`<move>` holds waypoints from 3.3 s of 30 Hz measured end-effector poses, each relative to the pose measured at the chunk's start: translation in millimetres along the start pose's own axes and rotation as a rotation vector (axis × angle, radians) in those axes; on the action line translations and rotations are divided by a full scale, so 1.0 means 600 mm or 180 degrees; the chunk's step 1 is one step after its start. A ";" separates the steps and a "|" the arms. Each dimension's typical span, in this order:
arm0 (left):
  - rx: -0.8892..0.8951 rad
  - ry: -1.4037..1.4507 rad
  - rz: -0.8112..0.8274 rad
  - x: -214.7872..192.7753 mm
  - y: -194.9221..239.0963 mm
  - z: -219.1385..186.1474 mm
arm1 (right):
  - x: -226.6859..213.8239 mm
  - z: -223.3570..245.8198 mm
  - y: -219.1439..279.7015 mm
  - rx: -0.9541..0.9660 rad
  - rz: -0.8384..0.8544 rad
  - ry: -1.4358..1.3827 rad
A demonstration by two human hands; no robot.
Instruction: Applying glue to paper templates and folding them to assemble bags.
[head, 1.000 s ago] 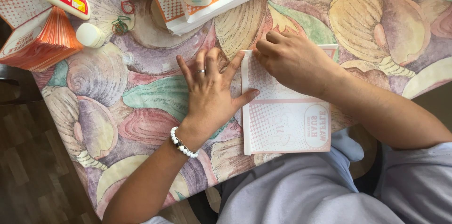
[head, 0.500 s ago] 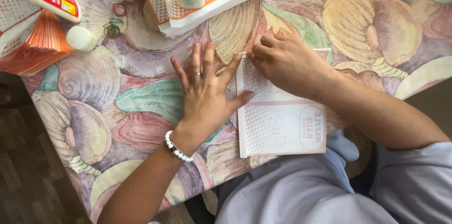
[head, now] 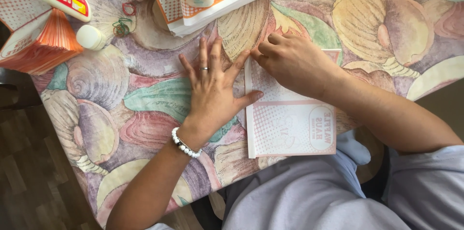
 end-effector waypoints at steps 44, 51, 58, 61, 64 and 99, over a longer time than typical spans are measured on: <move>0.0738 -0.0148 -0.0442 -0.023 -0.022 -0.079 | 0.029 -0.138 0.148 0.0647 -0.0125 -0.1093; 0.1051 -0.0112 -0.0458 -0.048 -0.024 -0.099 | 0.056 -0.122 0.168 0.0593 -0.0735 0.0024; 0.1054 -0.0199 -0.0150 -0.020 -0.031 -0.098 | 0.035 -0.105 0.171 0.0331 -0.0839 -0.0228; 0.1023 -0.0191 -0.0122 -0.016 -0.035 -0.098 | 0.041 -0.111 0.171 0.0402 -0.0871 -0.0221; 0.0887 0.0091 -0.0117 -0.016 -0.036 -0.090 | 0.040 -0.120 0.168 0.0473 -0.0844 -0.0386; 0.0866 -0.0225 -0.0046 -0.022 -0.029 -0.095 | 0.014 -0.051 0.143 0.0146 -0.0300 0.0097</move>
Point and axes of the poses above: each hand's wrist, its own y-axis away from the middle knuckle, its own x-axis out of the palm, z = x × y, the point moved 9 cm from there along -y, towards the middle knuckle, and after that the axes turned 2 degrees about z, right-handed, at the moved point
